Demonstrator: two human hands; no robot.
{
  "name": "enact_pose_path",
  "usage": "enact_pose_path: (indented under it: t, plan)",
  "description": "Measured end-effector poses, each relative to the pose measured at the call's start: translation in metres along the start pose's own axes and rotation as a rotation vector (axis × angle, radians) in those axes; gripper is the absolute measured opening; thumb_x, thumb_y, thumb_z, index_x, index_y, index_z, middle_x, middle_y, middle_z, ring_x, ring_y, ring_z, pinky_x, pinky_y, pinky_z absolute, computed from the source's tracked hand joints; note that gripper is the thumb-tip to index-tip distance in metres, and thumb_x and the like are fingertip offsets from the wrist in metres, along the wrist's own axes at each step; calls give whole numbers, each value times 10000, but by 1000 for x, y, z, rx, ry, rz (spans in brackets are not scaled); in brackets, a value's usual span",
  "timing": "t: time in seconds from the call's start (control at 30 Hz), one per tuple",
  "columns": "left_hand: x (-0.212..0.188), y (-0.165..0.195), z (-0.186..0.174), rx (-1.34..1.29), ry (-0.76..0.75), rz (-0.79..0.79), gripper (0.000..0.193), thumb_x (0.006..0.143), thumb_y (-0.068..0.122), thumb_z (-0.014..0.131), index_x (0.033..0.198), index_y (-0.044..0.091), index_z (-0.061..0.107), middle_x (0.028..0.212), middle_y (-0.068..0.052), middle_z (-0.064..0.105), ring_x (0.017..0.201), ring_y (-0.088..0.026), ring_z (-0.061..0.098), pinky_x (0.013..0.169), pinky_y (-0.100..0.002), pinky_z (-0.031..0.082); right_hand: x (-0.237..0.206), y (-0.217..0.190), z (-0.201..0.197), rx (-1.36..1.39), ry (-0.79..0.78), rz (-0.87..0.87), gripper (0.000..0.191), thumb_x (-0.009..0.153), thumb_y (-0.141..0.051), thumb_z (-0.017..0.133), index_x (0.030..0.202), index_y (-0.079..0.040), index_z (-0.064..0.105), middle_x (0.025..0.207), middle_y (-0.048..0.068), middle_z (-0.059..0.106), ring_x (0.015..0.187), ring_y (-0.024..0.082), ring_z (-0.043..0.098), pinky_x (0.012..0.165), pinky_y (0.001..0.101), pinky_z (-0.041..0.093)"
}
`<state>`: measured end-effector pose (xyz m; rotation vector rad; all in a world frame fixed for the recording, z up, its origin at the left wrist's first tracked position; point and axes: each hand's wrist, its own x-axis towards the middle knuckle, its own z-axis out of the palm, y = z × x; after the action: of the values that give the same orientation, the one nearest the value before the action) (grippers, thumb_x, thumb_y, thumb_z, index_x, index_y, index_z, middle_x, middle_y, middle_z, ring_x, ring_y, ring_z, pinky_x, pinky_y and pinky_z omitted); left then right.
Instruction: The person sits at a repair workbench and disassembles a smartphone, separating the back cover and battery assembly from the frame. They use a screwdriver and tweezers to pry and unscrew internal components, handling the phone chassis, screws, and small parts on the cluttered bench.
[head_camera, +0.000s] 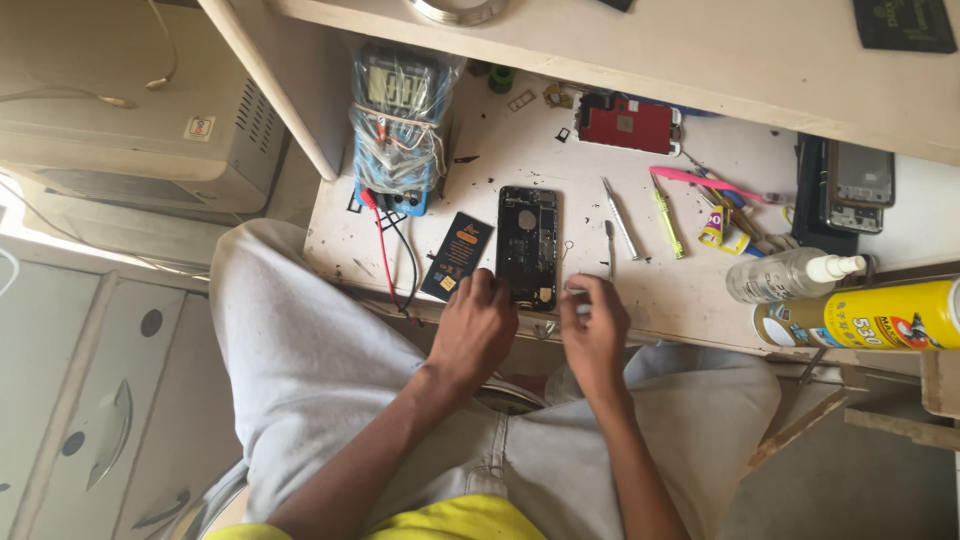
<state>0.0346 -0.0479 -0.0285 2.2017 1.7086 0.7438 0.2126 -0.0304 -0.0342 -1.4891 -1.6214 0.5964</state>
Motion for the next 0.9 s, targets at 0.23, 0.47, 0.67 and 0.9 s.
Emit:
enact_pose_path:
  t: [0.23, 0.47, 0.67, 0.9]
  plan:
    - [14, -3, -4, -352, 197, -269, 289, 905, 165, 700, 1115, -32, 717, 940, -240, 683, 852, -402, 677, 751, -486, 553, 5, 4, 14, -21, -20, 131, 198, 911, -92, 765, 1070, -20, 671, 907, 106, 767, 736, 159, 724, 608, 303, 545]
    - [28, -24, 2, -748, 76, -650, 308, 877, 227, 750, 992, -57, 711, 664, -96, 699, 542, -186, 664, 537, -354, 517, 4, 5, 8, 459, -60, 494, 272, 909, -116, 768, 1134, 12, 687, 925, 40, 712, 748, 63, 614, 601, 233, 495]
    - [25, -29, 17, -882, 135, -505, 292, 904, 263, 753, 930, -27, 730, 663, -96, 675, 596, -112, 556, 539, -330, 451, 7, -3, 2, 718, -186, 615, 274, 899, -50, 737, 1157, 23, 676, 838, 24, 622, 668, 78, 524, 564, 240, 429]
    - [29, -14, -3, -664, 83, -556, 423, 900, 364, 736, 768, -36, 689, 553, -62, 605, 488, -105, 542, 507, -338, 428, 12, -5, -11, 857, -224, 626, 218, 914, -16, 708, 1123, 0, 647, 899, 21, 595, 765, 92, 540, 623, 255, 435]
